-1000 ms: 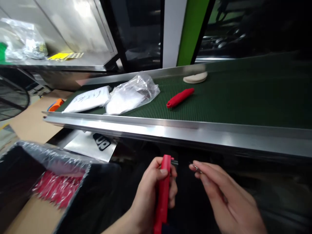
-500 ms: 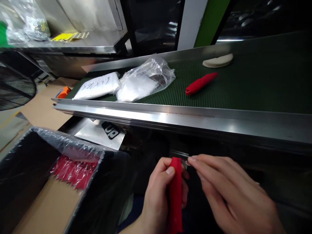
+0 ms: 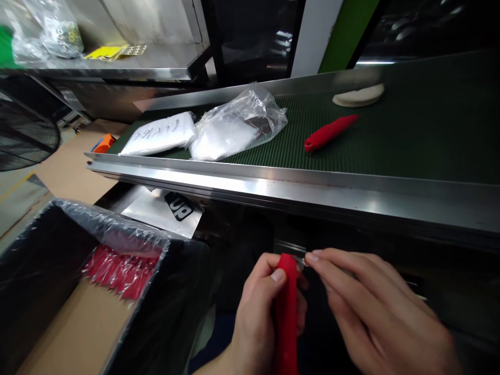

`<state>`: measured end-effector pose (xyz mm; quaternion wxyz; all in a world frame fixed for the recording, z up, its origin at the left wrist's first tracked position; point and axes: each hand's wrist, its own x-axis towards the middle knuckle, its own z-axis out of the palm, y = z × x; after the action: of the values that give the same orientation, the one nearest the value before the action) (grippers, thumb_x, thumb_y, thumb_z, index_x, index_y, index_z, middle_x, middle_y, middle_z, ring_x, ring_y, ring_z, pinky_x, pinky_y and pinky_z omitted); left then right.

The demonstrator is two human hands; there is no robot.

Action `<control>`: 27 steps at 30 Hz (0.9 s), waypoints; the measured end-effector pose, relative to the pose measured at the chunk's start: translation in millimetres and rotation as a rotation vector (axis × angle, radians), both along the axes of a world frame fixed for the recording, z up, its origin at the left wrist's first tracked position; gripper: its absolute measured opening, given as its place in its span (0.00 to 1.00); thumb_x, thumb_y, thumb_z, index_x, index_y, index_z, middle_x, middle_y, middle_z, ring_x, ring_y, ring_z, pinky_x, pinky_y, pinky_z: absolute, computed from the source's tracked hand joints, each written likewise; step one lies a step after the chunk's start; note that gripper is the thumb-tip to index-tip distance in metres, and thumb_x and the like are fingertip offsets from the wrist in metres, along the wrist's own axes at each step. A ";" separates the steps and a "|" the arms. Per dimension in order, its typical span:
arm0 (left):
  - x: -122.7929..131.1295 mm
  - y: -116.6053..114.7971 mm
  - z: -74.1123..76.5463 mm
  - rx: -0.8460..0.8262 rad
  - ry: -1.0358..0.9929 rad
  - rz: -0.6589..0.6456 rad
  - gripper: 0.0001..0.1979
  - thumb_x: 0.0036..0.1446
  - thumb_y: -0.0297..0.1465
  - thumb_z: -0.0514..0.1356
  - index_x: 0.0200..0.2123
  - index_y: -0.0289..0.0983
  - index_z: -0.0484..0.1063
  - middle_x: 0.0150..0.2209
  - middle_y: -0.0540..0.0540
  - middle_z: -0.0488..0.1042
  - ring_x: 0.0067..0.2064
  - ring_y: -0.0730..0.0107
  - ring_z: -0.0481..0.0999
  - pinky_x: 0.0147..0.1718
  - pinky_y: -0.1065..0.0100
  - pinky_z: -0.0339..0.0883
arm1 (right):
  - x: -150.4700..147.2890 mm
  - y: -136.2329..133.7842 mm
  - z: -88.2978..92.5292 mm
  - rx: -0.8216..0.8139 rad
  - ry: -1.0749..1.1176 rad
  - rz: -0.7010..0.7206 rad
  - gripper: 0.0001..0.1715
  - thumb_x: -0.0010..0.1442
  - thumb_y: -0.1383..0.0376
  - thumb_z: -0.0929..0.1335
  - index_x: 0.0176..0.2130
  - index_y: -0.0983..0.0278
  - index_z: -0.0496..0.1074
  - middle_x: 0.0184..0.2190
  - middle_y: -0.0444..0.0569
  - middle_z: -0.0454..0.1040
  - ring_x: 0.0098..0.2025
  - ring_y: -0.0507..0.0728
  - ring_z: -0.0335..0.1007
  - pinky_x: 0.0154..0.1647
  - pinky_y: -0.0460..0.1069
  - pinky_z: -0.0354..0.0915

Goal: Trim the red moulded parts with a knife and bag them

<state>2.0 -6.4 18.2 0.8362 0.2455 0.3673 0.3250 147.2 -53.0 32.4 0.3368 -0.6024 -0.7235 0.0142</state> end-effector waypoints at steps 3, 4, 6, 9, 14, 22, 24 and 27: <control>0.0 -0.6 0.1 -0.003 -0.002 0.000 0.13 0.63 0.38 0.50 0.34 0.35 0.67 0.23 0.49 0.66 0.19 0.77 0.63 0.18 0.77 0.54 | 1.3 -0.3 -0.7 -0.001 -0.007 -0.010 0.23 0.60 0.79 0.65 0.53 0.68 0.70 0.47 0.54 0.72 0.48 0.56 0.69 0.48 0.54 0.66; -0.1 -0.7 0.3 -0.005 0.001 -0.002 0.13 0.63 0.38 0.50 0.35 0.35 0.67 0.24 0.49 0.66 0.19 0.77 0.63 0.18 0.77 0.54 | 1.9 -0.8 -0.9 0.000 -0.007 -0.012 0.23 0.60 0.79 0.65 0.53 0.68 0.71 0.47 0.54 0.72 0.48 0.57 0.69 0.47 0.54 0.66; -0.3 -0.6 0.7 -0.007 0.006 -0.008 0.13 0.63 0.38 0.50 0.35 0.35 0.67 0.24 0.48 0.67 0.19 0.77 0.63 0.18 0.77 0.54 | 3.0 -2.0 -1.1 0.002 -0.005 -0.005 0.23 0.59 0.79 0.65 0.53 0.67 0.70 0.47 0.54 0.72 0.48 0.57 0.69 0.47 0.54 0.66; -0.5 -0.6 1.3 -0.004 0.010 -0.014 0.13 0.62 0.38 0.50 0.35 0.34 0.67 0.24 0.48 0.66 0.19 0.77 0.62 0.18 0.77 0.54 | 4.1 -3.8 -0.4 -0.004 -0.021 0.007 0.24 0.59 0.79 0.65 0.54 0.68 0.70 0.48 0.54 0.72 0.48 0.57 0.69 0.47 0.54 0.66; -0.6 -2.5 1.4 -0.018 0.012 -0.015 0.13 0.63 0.38 0.49 0.34 0.35 0.66 0.21 0.50 0.63 0.19 0.77 0.61 0.17 0.77 0.53 | 5.3 -4.9 1.1 -0.006 -0.062 0.028 0.24 0.59 0.78 0.65 0.55 0.67 0.70 0.48 0.54 0.71 0.49 0.57 0.68 0.48 0.54 0.65; -4.8 0.7 3.8 -0.049 0.001 -0.010 0.12 0.63 0.39 0.50 0.35 0.36 0.65 0.20 0.52 0.63 0.19 0.77 0.60 0.18 0.76 0.54 | 7.0 -9.7 -2.0 -0.018 -0.118 0.134 0.23 0.60 0.78 0.64 0.54 0.69 0.71 0.48 0.55 0.71 0.49 0.57 0.66 0.48 0.53 0.62; -7.2 2.4 5.5 -0.070 0.015 -0.012 0.12 0.63 0.39 0.51 0.36 0.37 0.66 0.25 0.51 0.66 0.19 0.78 0.61 0.18 0.76 0.54 | 4.9 -12.1 -3.4 -0.008 -0.126 0.154 0.23 0.60 0.79 0.64 0.53 0.68 0.72 0.47 0.54 0.72 0.48 0.58 0.66 0.47 0.54 0.62; -9.8 6.0 8.6 -0.080 0.050 -0.022 0.12 0.62 0.39 0.52 0.35 0.36 0.67 0.33 0.49 0.69 0.22 0.79 0.63 0.19 0.76 0.56 | 0.7 -17.6 -5.1 -0.005 -0.127 0.173 0.23 0.58 0.79 0.65 0.52 0.66 0.73 0.47 0.54 0.72 0.47 0.59 0.67 0.46 0.54 0.63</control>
<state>-7.8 -0.4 26.9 0.8392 0.2241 0.3983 0.2947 147.9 -70.5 27.3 0.2862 -0.5380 -0.7928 0.0066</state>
